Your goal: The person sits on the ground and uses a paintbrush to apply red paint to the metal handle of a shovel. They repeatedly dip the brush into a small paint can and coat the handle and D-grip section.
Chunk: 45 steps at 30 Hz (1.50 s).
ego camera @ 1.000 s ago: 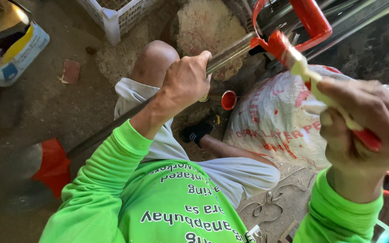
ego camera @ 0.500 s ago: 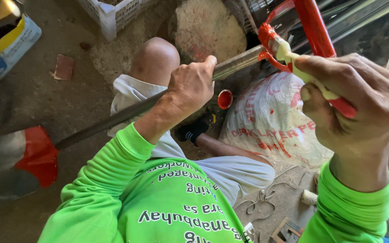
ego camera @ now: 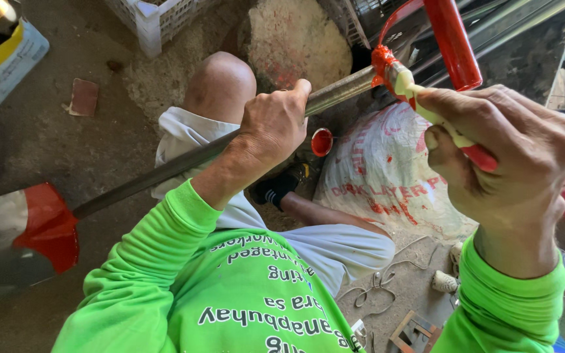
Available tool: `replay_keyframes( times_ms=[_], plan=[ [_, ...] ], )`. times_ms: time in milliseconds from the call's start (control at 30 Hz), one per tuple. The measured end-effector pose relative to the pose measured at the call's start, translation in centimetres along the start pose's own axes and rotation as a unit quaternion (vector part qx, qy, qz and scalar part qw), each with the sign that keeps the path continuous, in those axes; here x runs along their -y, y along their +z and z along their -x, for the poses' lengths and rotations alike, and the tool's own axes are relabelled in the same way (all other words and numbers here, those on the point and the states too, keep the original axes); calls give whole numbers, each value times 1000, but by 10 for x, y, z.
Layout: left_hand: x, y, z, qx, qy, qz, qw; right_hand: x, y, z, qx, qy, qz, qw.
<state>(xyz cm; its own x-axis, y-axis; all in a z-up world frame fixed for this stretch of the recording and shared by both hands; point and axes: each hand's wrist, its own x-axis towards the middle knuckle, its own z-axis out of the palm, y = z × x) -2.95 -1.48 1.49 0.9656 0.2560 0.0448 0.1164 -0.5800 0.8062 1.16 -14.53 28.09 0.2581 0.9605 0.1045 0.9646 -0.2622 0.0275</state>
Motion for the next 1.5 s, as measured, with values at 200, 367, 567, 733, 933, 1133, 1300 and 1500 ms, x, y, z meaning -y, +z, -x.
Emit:
replay_keyframes(
  times_ms=[200,367,567,733,933,1133,1300,1500],
  plan=[
    [1,3,-1,-15,7,-8,1000,11,-4,-10,27,-13,39,999],
    [1,3,0,-13,7,-4,1000,27,-16,-2,28,31,38,998],
    [1,3,1,-33,15,-7,999,16,-4,0,12,-8,34,999],
    [0,3,3,-37,17,-1,999,17,3,-9,18,-43,52,998],
    [-2,1,1,-26,11,-20,999,40,-15,8,64,16,65,996],
    [-1,1,3,-22,19,0,1000,32,-10,8,68,11,65,996],
    [-5,-1,5,-34,15,-7,999,25,-6,-7,64,-1,52,997],
    [-7,-9,7,5,3,29,1000,26,-10,0,-1,0,48,999]
  ],
)
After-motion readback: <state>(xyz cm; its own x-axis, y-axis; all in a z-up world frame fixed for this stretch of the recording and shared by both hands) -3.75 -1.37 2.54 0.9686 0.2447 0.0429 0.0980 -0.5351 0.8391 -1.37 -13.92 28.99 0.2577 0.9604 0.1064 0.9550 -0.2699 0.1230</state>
